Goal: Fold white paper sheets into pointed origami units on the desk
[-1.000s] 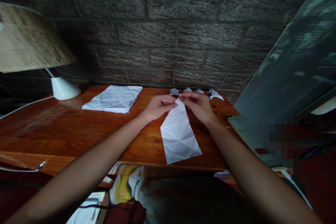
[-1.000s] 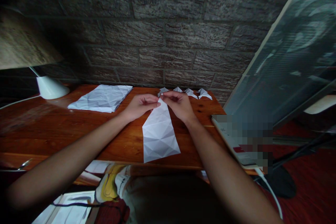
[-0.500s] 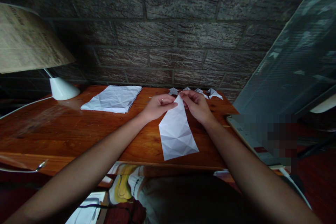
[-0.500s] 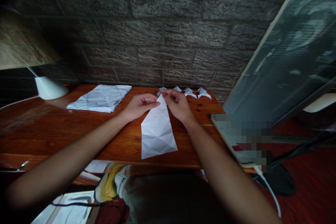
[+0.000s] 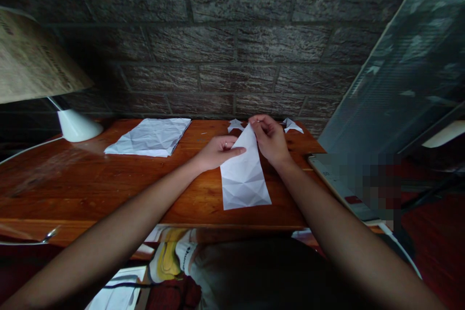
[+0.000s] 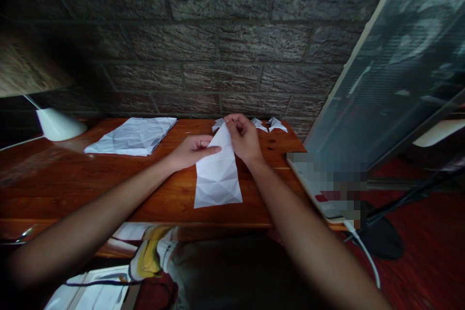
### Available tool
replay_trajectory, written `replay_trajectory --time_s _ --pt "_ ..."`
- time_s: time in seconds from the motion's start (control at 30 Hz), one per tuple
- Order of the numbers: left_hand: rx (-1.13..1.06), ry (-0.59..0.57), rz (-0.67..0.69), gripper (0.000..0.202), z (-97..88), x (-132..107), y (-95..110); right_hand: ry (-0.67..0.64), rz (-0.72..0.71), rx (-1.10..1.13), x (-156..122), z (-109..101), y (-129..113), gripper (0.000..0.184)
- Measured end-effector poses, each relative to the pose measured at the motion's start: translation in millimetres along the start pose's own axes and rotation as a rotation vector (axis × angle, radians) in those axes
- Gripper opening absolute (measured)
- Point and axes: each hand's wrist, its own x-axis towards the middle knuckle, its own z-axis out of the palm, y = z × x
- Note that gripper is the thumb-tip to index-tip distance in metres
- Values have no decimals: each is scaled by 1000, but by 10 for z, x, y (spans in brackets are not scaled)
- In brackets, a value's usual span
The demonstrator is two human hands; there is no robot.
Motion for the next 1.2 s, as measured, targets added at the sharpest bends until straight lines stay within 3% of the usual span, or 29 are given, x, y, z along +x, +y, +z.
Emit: replay_trajectory --time_s 0.27,0.5,0.63,0.73,0.9,1.03,1.2 --pt "85 111 87 33 -14 15 -38 7 71 59 18 3 -13 39" --pt "90 254 157 36 -93 51 -24 -250 188 54 -9 -36 -19 37" --pt "47 327 127 40 -150 59 -11 -257 206 28 -14 -58 -5 35" --pt "56 310 92 41 -185 62 -20 -228 223 47 4 -75 30 33" --pt "52 187 51 44 -198 60 -41 -120 275 159 33 -94 89 31" --pt "21 185 64 45 -227 62 -51 -173 310 204 19 -88 109 31" --pt "-2 154 -22 50 -306 84 -78 -176 346 248 14 -105 189 33"
